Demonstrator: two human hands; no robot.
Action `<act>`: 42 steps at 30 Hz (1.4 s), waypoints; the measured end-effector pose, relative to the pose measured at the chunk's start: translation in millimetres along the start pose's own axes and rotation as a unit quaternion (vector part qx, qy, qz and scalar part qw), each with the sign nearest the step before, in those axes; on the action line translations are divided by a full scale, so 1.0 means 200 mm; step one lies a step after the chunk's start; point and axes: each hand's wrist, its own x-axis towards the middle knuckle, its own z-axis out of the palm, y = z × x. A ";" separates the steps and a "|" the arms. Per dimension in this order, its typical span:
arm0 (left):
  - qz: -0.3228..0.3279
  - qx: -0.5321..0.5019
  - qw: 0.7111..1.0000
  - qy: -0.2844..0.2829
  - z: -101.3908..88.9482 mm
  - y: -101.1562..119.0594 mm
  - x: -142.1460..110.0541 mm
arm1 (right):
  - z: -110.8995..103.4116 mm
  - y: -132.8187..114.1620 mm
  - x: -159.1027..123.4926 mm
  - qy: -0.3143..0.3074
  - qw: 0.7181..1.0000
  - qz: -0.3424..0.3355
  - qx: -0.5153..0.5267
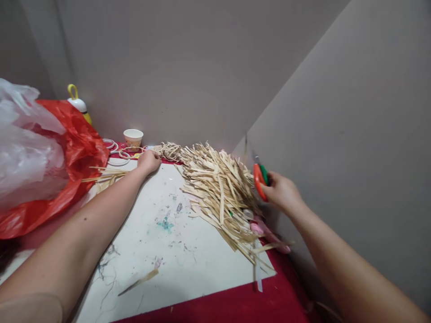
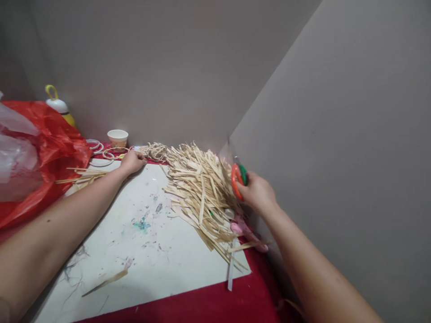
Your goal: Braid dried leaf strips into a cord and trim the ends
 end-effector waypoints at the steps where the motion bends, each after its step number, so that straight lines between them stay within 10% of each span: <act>1: -0.001 0.001 1.000 0.000 0.00 0.00 0.00 | -0.01 0.00 -0.01 0.037 0.997 -0.008 0.061; 6: -0.004 0.006 1.000 -0.001 0.00 0.00 -0.01 | -0.04 -0.23 -0.09 -0.028 0.944 -0.073 0.321; 18: -0.011 -0.001 1.000 -0.008 -0.02 0.01 -0.04 | 0.29 -1.07 -0.08 -0.142 0.972 -0.174 0.073; 42: -0.007 -0.017 1.000 -0.001 -0.01 0.01 -0.04 | 0.36 -1.08 -0.09 -0.077 0.984 -0.162 0.014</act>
